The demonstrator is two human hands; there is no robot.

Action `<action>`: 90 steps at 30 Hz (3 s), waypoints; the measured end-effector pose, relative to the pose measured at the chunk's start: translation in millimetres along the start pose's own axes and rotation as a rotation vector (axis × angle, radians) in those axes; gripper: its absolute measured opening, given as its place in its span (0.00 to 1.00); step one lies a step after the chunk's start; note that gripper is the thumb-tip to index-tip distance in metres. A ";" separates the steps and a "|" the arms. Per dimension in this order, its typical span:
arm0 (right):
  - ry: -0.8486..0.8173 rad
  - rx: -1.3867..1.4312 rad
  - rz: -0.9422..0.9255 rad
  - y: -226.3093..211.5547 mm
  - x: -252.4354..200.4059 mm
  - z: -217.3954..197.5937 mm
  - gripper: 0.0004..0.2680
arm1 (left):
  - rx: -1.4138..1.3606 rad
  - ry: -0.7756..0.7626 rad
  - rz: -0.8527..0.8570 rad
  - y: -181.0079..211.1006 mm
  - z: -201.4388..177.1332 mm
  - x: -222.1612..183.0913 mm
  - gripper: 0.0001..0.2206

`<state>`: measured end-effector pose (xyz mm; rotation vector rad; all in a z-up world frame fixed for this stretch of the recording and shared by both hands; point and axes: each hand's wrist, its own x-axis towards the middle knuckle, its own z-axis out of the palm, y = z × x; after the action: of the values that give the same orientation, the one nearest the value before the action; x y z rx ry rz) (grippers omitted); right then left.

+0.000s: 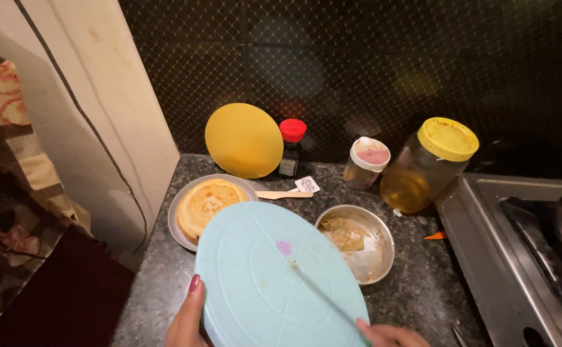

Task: Preparing a cake base by cutting it and placing it onto a cake board.

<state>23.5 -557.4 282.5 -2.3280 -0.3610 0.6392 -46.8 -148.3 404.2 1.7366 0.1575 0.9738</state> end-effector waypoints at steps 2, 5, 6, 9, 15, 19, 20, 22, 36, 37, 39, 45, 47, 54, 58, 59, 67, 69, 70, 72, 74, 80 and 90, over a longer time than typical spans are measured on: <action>0.003 -0.064 -0.033 30.7 26.1 -23.1 0.17 | 0.068 -0.018 0.072 1.0 -1.4 1.0 0.17; 0.012 -0.239 -0.501 7.8 22.3 -26.3 0.18 | 0.136 -0.035 0.147 1.8 -5.2 5.6 0.17; 0.014 -0.239 -0.501 -24.8 11.4 -29.8 0.18 | 0.135 -0.036 0.148 3.0 -6.6 7.0 0.17; 0.236 -0.220 -0.388 -109.2 -14.0 -46.3 0.18 | 0.199 -0.060 0.224 5.6 -5.2 12.3 0.18; 0.453 0.045 -0.228 -210.8 -18.7 -79.1 0.18 | -0.613 -0.030 -0.820 64.5 10.0 62.7 0.18; 0.512 0.141 -0.383 -269.0 -13.4 -92.5 0.16 | -0.443 -0.093 -0.857 129.1 13.5 105.3 0.19; 0.514 0.155 -0.432 -282.2 -10.2 -94.8 0.15 | -0.426 -0.092 -0.835 145.8 15.2 117.7 0.19; 0.508 0.158 -0.448 -292.4 2.2 -99.4 0.15 | -0.456 -0.090 -0.798 143.5 18.7 131.9 0.18; 0.508 0.238 -0.330 -305.8 21.7 -92.8 0.15 | -0.464 -0.243 -0.778 138.6 47.0 166.0 0.21; 0.515 0.250 -0.301 -301.0 22.6 -91.8 0.16 | -0.469 -0.259 -0.776 136.7 48.3 165.4 0.21; 0.525 0.262 -0.275 -295.1 18.3 -88.6 0.16 | -0.474 -0.275 -0.770 135.2 49.6 165.6 0.21; 0.521 0.353 -0.342 -290.4 3.4 -78.9 0.15 | -0.454 -0.333 -0.751 132.4 50.1 169.8 0.22; 0.550 0.266 -0.246 -283.2 5.9 -78.7 0.15 | -0.456 -0.317 -0.751 134.2 49.4 170.6 0.21; 0.561 0.213 -0.386 -274.5 12.8 -76.1 0.15 | -0.433 -0.325 -0.792 133.2 50.2 172.1 0.21; 0.605 0.134 -0.294 -269.7 23.3 -75.4 0.17 | -0.453 -0.370 -0.785 133.8 50.0 169.9 0.24; 0.629 0.123 -0.336 -268.7 26.6 -75.1 0.17 | -0.462 -0.375 -0.802 133.1 50.9 169.7 0.24; 0.587 0.143 -0.211 -302.0 36.9 -79.1 0.18 | -0.391 -0.408 -0.735 138.6 60.3 164.6 0.25; 0.586 0.140 -0.104 -299.5 41.8 -79.9 0.20 | -0.376 -0.413 -0.740 137.7 62.0 163.6 0.25; 0.602 0.140 -0.140 -304.7 39.5 -80.7 0.20 | -0.384 -0.417 -0.739 138.0 62.3 162.7 0.25; 0.618 0.139 -0.177 -311.4 36.6 -81.5 0.21 | -0.392 -0.420 -0.737 138.9 63.3 161.7 0.24; 0.608 0.116 -0.198 -313.0 32.9 -79.3 0.21 | -0.388 -0.418 -0.711 140.4 64.1 159.1 0.26; 0.670 -0.053 -0.120 -206.2 85.9 -62.7 0.22 | -0.379 -0.423 -0.736 140.9 63.0 162.4 0.26; 0.567 -0.093 0.081 -169.3 82.3 -52.0 0.24 | -0.392 -0.393 -0.723 136.1 68.8 167.9 0.24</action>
<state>107.1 -428.6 403.2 -2.4963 -0.0337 -0.0197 62.2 -163.3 602.6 1.3149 0.2903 0.1146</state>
